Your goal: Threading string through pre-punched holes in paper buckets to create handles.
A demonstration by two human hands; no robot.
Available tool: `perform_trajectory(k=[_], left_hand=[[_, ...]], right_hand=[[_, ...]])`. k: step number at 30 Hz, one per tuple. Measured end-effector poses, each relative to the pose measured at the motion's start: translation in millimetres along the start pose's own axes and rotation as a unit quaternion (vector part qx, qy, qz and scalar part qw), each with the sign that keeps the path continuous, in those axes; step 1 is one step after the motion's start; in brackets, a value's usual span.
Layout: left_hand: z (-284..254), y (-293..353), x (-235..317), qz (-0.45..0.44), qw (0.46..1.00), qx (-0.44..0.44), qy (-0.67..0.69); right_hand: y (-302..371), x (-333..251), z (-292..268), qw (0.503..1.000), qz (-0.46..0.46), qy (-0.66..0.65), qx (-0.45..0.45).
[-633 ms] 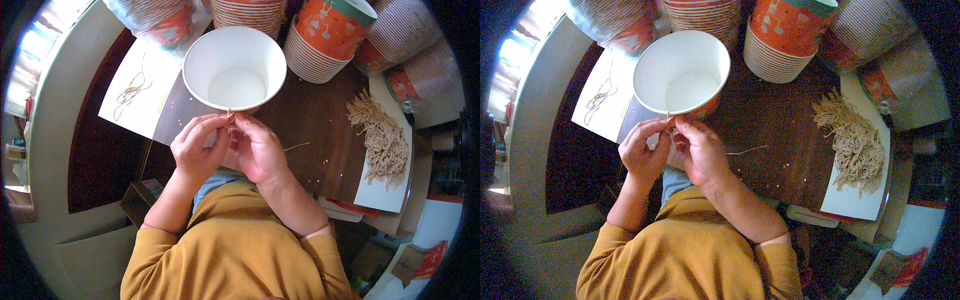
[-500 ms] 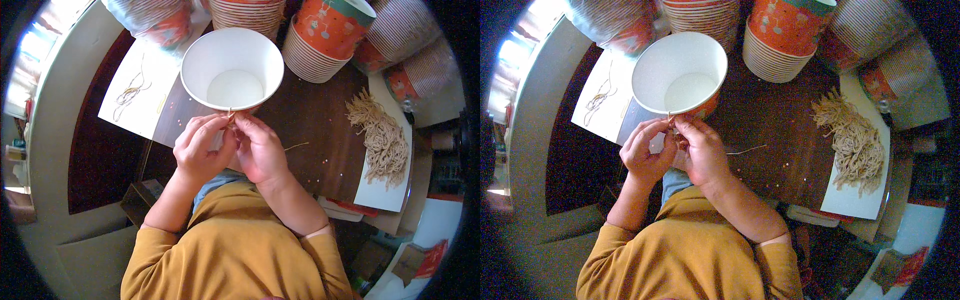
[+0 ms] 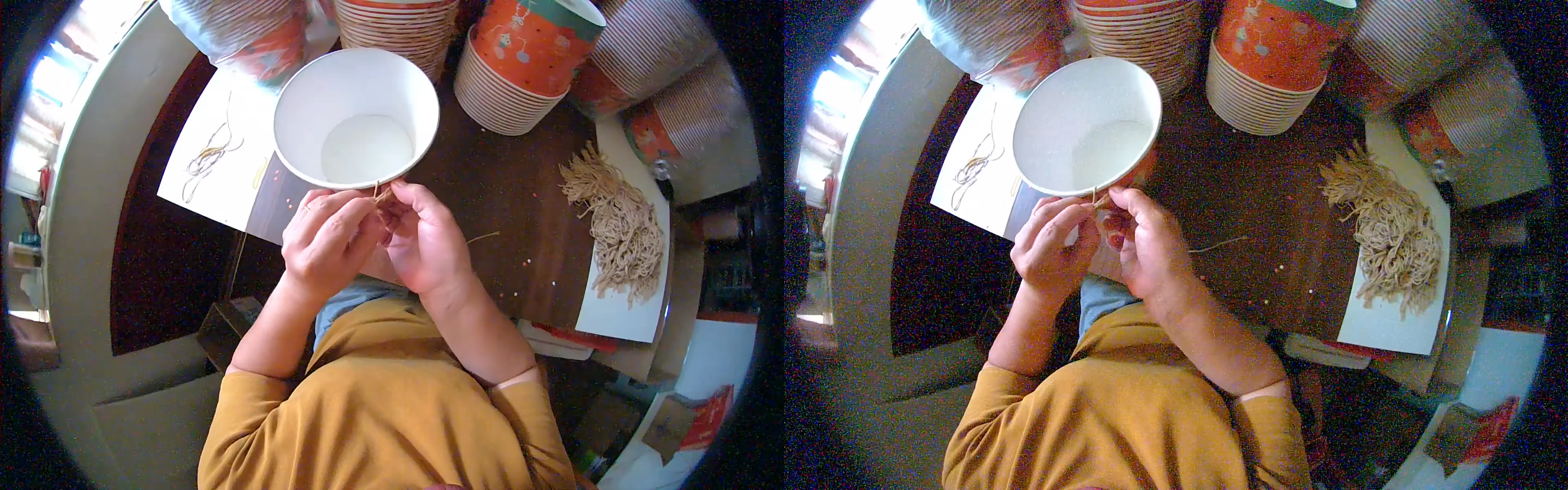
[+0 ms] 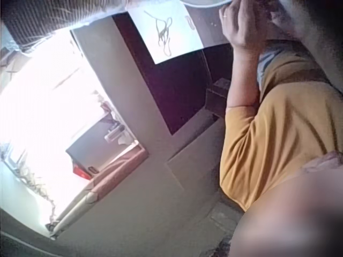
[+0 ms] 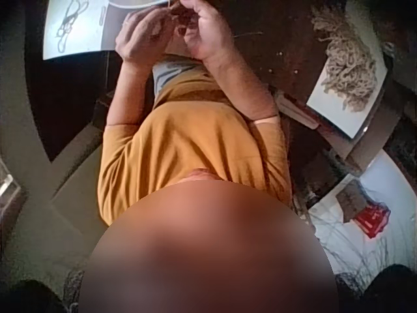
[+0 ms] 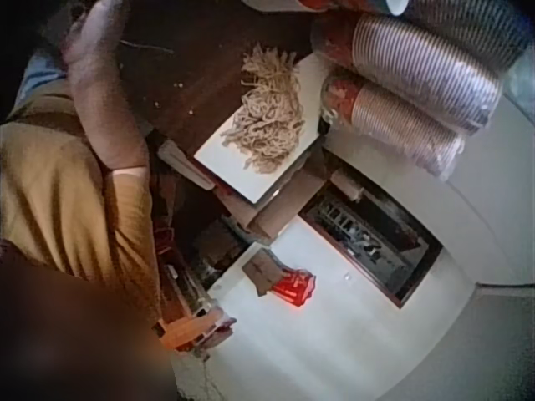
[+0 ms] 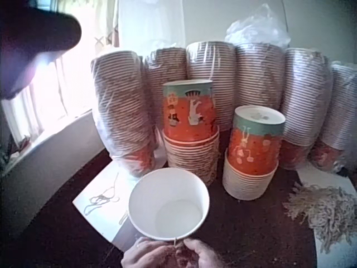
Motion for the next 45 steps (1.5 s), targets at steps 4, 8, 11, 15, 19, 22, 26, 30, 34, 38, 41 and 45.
perform_trajectory(k=[4, 8, 11, 15, 19, 22, 26, 30, 34, 38, 41, 45], left_hand=[[-3, 3, -7, -0.034, 0.998, 0.006, 0.052], [-5, 4, -17, -0.118, 0.988, -0.007, 0.101], [-3, 11, -26, -0.177, 0.973, -0.033, 0.146], [2, 22, -39, -0.223, 0.936, -0.021, 0.270], [7, 23, -43, -0.306, 0.882, 0.017, 0.357], [6, 20, -43, -0.267, 0.906, 0.007, 0.328], [10, 13, -36, -0.238, 0.928, -0.060, 0.278], [13, 7, -34, -0.186, 0.939, -0.082, 0.277], [15, 8, -33, -0.178, 0.930, -0.080, 0.313], [15, 5, -28, -0.138, 0.937, -0.078, 0.310], [11, 3, -25, -0.106, 0.952, -0.063, 0.279], [13, 0, -21, -0.064, 0.958, -0.070, 0.270]], right_hand=[[0, -4, -5, 1.000, 0.027, 0.010, -0.011], [0, -6, -8, 0.999, 0.040, 0.034, 0.001], [-3, -9, -15, 0.994, 0.035, 0.101, 0.003], [3, -28, -10, 0.968, 0.010, 0.251, -0.031], [5, -47, 3, 0.892, -0.050, 0.443, -0.074], [4, -51, 4, 0.894, -0.062, 0.437, -0.074], [9, -62, 7, 0.777, -0.195, 0.598, -0.004], [15, -68, 24, 0.657, -0.323, 0.681, -0.012], [16, -70, 28, 0.608, -0.336, 0.719, 0.006], [20, -71, 28, 0.585, -0.350, 0.732, 0.010], [38, -72, 39, 0.519, -0.402, 0.754, 0.016], [69, -75, 53, 0.414, -0.500, 0.759, -0.048]])
Point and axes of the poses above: each hand's wrist, its own y-axis away from the middle knuckle, its own z-axis out of the palm, x = y × z, the point moved 7 cm from there along -y, towards the middle knuckle, and after that the axes turned 7 degrees about -x, right-handed, at the moved point
